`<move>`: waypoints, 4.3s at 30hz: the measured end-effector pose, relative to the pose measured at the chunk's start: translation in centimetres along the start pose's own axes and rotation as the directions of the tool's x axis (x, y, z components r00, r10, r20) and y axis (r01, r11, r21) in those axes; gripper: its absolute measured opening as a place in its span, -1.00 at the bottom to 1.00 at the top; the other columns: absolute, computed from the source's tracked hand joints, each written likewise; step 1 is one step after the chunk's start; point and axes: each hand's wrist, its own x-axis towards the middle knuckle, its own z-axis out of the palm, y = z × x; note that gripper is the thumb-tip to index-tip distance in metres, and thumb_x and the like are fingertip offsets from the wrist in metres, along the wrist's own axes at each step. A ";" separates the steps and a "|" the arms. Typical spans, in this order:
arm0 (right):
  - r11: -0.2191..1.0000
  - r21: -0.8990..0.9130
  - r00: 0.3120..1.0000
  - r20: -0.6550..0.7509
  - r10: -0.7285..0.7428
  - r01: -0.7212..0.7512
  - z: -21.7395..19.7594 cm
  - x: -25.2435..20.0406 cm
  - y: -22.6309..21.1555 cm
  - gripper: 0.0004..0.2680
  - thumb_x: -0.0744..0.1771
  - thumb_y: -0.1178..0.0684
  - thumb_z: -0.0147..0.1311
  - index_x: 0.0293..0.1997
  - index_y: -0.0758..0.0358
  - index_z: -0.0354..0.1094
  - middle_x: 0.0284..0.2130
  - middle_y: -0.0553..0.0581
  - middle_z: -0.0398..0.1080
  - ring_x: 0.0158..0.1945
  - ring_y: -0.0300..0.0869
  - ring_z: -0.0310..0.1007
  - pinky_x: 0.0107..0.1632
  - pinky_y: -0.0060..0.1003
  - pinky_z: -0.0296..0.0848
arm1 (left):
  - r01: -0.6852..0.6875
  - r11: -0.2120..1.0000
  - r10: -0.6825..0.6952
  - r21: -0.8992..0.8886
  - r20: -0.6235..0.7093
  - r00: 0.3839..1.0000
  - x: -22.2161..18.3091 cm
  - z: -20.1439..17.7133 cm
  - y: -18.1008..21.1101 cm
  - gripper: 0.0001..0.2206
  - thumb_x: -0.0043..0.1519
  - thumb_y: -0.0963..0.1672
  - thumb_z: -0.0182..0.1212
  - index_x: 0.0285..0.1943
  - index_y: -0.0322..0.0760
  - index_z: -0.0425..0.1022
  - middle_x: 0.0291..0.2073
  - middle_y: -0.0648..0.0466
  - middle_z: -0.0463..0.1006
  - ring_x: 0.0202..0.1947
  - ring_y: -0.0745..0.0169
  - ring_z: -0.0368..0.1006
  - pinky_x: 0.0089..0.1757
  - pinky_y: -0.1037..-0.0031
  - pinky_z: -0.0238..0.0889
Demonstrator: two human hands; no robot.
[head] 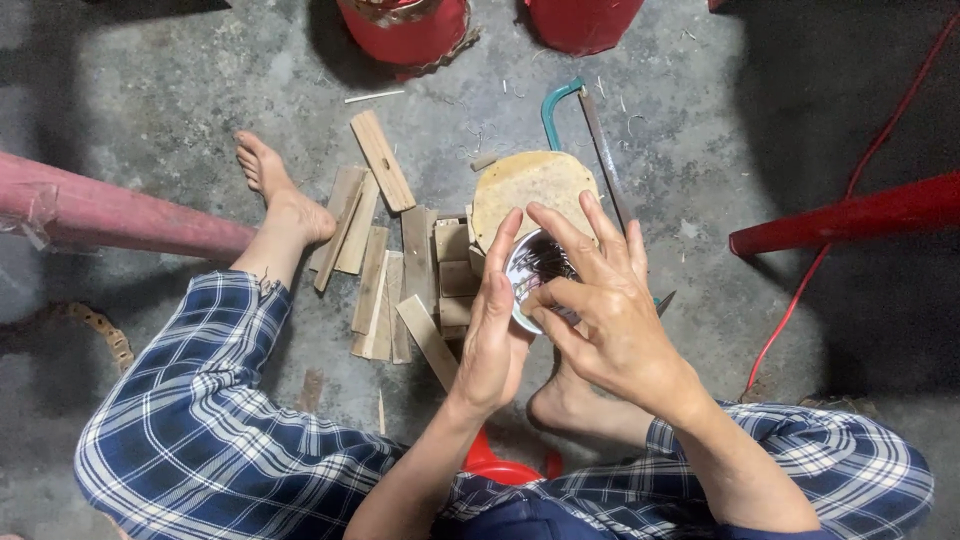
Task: Hammering nails into a circular wooden frame to construct or repair a drum.
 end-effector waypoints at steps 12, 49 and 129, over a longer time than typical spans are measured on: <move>0.990 0.141 1.000 -0.011 0.001 0.001 -0.8 -0.9 -0.3 -0.95 0.17 0.05 0.28 -0.44 0.10 0.56 0.39 0.23 0.12 0.57 0.25 -0.33 0.47 0.49 -0.37 | 0.028 0.985 -0.036 -0.173 -0.043 0.998 0.0 -0.6 0.6 -0.41 0.41 0.04 -0.20 0.59 -0.19 -0.17 0.43 -0.14 0.15 0.39 0.03 0.16 0.31 0.21 0.08; 0.674 0.570 0.525 -0.433 0.733 -0.470 7.5 -7.4 29.3 -0.99 0.29 0.13 0.25 -0.30 0.17 0.55 -0.45 0.02 0.47 -0.33 -0.34 0.35 -0.27 -0.40 0.33 | 0.006 0.778 0.139 0.628 -0.181 0.974 2.8 0.5 -3.8 -0.55 0.40 -0.06 -0.15 0.47 -0.28 0.14 0.34 -0.24 0.19 0.31 -0.26 0.23 0.23 -0.06 0.18; 0.771 0.608 0.574 -0.569 0.589 -0.189 15.7 3.0 11.7 -0.83 0.45 -0.02 -0.03 -0.25 0.20 0.28 -0.18 0.20 0.60 -0.22 -0.29 0.44 -0.06 -0.26 0.42 | -0.059 0.800 0.404 0.597 -0.464 0.788 4.1 -13.3 -9.7 -0.61 0.43 -0.04 -0.11 0.40 -0.15 0.36 0.31 -0.10 0.42 0.34 0.04 0.27 0.29 0.20 0.07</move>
